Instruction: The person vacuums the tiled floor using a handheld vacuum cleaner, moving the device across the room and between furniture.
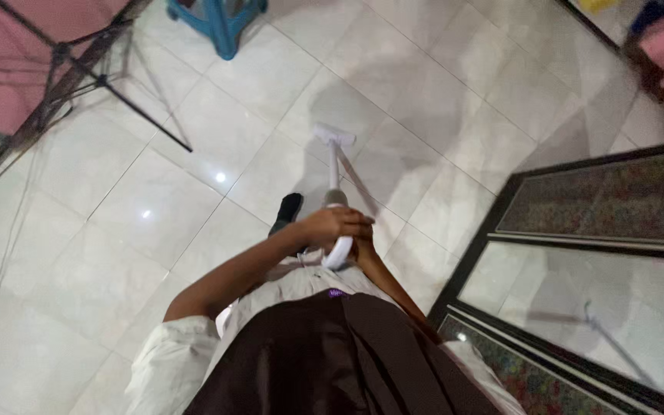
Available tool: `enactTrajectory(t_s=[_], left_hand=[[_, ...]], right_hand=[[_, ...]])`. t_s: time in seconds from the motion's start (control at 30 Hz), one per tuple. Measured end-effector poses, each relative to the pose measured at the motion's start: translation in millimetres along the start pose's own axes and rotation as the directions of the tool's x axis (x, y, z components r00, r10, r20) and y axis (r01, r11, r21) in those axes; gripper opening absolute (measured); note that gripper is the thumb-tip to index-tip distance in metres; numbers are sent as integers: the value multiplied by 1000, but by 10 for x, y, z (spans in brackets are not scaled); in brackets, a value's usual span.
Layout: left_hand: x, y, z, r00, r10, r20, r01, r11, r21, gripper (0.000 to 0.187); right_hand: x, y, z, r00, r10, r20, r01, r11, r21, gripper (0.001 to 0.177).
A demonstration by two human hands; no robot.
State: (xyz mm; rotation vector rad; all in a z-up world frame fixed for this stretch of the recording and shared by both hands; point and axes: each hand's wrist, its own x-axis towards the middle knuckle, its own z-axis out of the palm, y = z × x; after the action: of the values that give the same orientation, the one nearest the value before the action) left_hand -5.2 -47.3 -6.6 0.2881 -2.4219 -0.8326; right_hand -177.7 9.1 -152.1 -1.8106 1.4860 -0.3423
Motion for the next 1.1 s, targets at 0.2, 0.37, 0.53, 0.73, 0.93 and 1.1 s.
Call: enactTrajectory(t_s=[0.2,0.37,0.53,0.73,0.93,1.1], left_hand=[[256,-1322,-160,995,75,59,-81,989,124,67],[527,-1936,-557,981,-2,196,-27,989,142,75],[809,-2068,-1046,941,111,320,-126,992,28,81],[1185,-2103,-1460,866,242,438,-216,970,-110,86],[1622,-2677,-1177,812,291,506,-297,952,-72,86],[1988,-3281,-910,813,309,494,-336,941,-37,79]], right_hand=[[1070,60,-414,990,96,-100,-96,995,1,25],[1654,-51,-737,966,203,-163,-209,978,-18,25],[1807,-196,-764,872,4,-489,-13,1000,-16,52],[1854,-141,-699,818,60,-572,-129,988,-81,35],[2124,140,-1071,856,238,-459,-150,964,221,25],[2607,472,-1509,824,91,-560,-102,995,11,48]])
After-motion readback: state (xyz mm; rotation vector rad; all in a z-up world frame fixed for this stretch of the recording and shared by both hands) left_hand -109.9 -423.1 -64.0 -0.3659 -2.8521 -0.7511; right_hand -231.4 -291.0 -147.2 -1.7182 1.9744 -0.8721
